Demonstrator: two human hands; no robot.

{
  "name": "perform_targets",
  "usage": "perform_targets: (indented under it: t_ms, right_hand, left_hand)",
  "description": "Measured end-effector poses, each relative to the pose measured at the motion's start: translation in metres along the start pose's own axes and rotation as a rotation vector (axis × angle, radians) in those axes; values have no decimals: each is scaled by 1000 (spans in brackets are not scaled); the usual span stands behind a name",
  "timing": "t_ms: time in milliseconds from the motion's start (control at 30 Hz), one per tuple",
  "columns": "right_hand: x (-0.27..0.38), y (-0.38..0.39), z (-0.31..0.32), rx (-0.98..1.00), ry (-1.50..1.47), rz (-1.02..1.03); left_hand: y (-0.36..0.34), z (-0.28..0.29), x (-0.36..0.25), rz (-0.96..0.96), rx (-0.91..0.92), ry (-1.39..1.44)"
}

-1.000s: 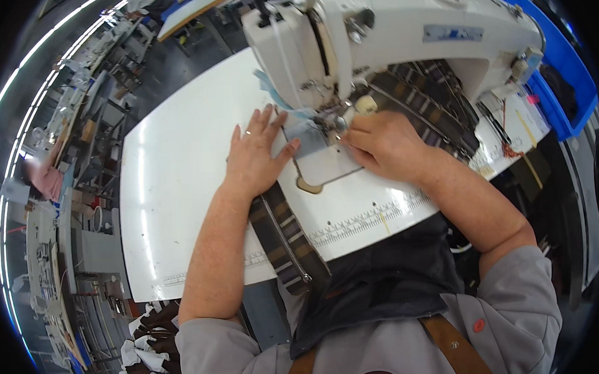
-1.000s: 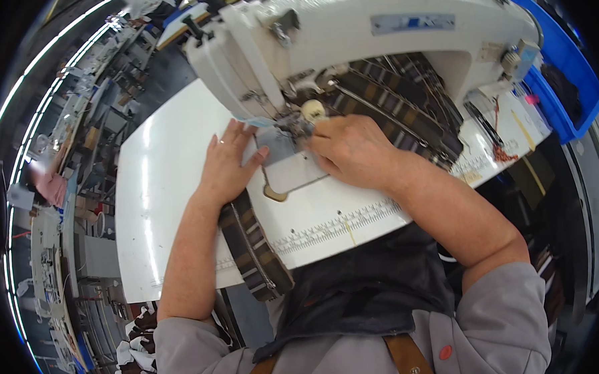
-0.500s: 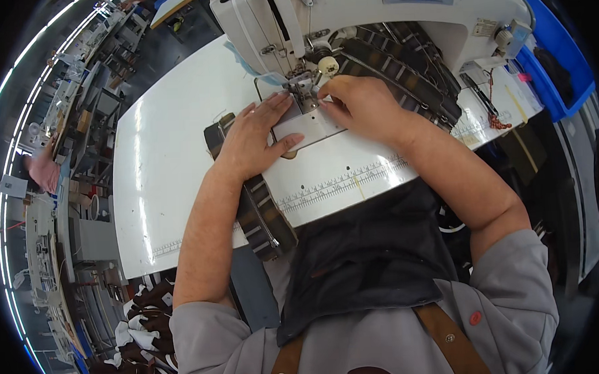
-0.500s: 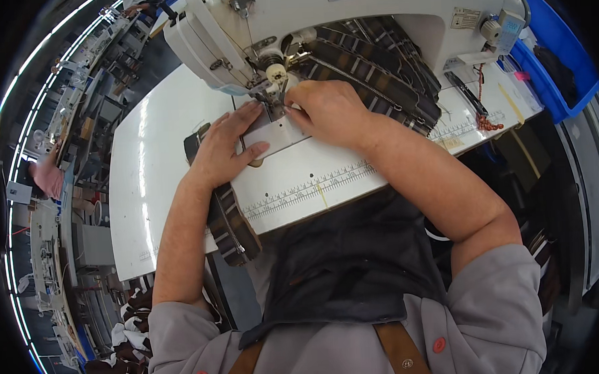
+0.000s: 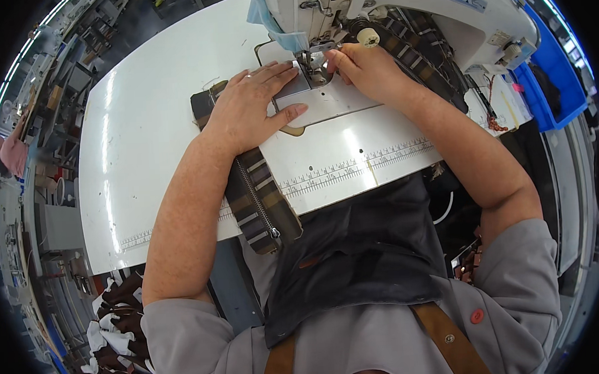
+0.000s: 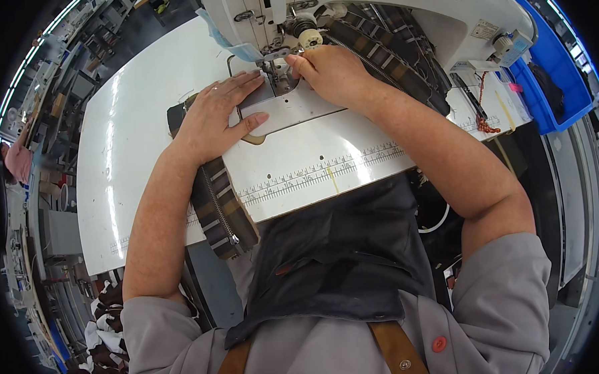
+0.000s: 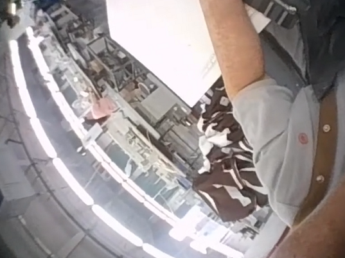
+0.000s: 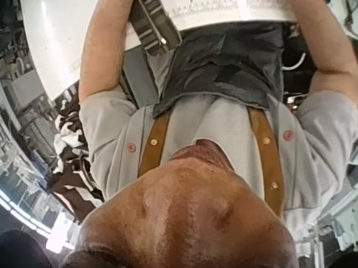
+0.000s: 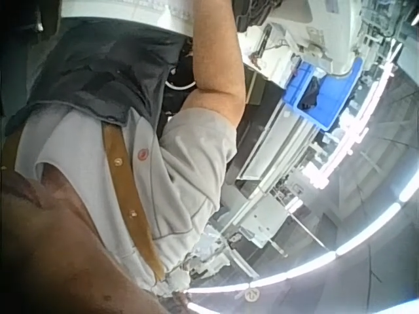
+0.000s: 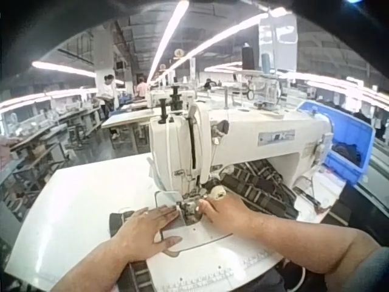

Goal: Sewing plaid fabric strips together using an industrial sewing machine in a workshop.

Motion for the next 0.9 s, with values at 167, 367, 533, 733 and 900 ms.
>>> perform_targets:
  t_ms: [167,367,533,733,900]
  right_hand:
    - [4,2,6,-102,161,-58]
    - [1,7,-4,-165,49,104]
    - [24,62,45,-394,37,392]
    - [-46,116,148,-956,111,293]
    - [-154,130,221,-1031,65,-203]
  left_hand:
    - [-5,1,-1,-15,-8,-6]
    - [2,4,10,57,40,-53]
    - [0,2,12,147,118,-109]
    - [2,6,16,152,96,-109]
    - [-6,6,9,149,43,-97]
Point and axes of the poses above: each hand's wrist, its own y-axis away from the middle knuckle, its own z-axis out of the back of the hand, x = y × z, the point moved 4 cm from there along -y, towards the middle knuckle, and after that the axes turned 9 degrees about -x, right-handed, at the moved point
